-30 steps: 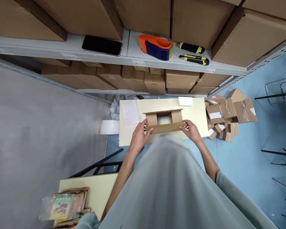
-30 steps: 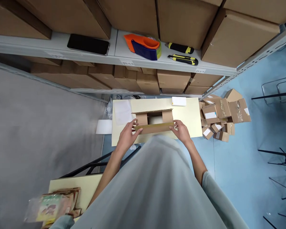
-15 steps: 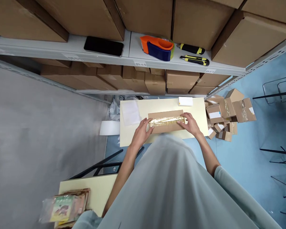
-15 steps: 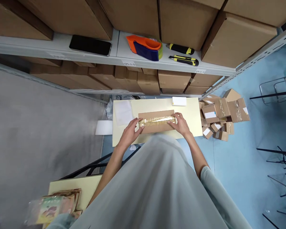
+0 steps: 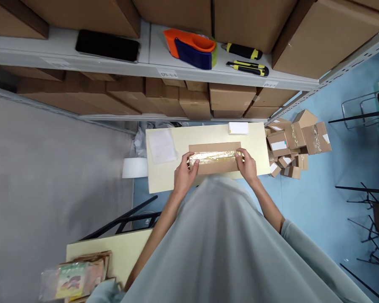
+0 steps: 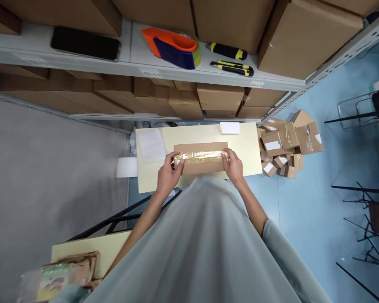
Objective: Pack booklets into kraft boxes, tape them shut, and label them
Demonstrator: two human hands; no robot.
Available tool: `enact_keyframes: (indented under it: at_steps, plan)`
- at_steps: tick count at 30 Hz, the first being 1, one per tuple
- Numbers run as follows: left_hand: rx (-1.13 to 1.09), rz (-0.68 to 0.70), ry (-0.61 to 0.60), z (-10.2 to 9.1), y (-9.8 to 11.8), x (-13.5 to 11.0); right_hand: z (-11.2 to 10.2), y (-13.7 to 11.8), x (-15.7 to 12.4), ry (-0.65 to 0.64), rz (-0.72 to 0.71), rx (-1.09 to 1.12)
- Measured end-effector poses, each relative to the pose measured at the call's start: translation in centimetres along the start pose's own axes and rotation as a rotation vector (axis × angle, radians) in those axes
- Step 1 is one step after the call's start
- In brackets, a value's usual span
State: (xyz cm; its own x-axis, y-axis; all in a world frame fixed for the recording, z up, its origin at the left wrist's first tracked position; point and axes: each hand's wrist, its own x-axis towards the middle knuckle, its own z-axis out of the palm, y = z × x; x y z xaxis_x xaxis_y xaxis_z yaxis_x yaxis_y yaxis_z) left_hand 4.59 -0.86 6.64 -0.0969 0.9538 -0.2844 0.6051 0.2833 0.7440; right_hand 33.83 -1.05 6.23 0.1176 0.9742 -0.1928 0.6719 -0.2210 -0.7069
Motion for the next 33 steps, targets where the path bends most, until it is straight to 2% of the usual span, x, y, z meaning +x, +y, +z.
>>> enact_keyframes:
  at_steps: [4, 7, 12, 19, 26, 33]
  plan:
    - [0.088, -0.063, -0.007, 1.5, -1.3, -1.1, 0.9, 0.7, -1.6, -0.023, -0.015, -0.106]
    - [0.127, -0.057, 0.014, 3.0, -2.3, -1.4, 1.6, 1.3, -2.0, -0.034, 0.000, -0.164]
    - [0.125, -0.027, 0.016, 3.7, -2.8, -1.5, 0.9, 2.1, -2.5, -0.062, -0.003, -0.178]
    - [0.112, 0.004, -0.008, 4.1, -2.4, -0.8, 0.6, 3.0, -3.3, -0.043, -0.008, -0.188]
    - [0.130, 0.036, 0.016, 5.4, -1.0, 0.6, 0.3, 3.8, -1.7, -0.048, 0.046, -0.246]
    - [0.172, -0.023, -0.155, 8.8, 0.1, 2.6, -0.7, 6.7, -1.2, -0.091, 0.199, -0.287]
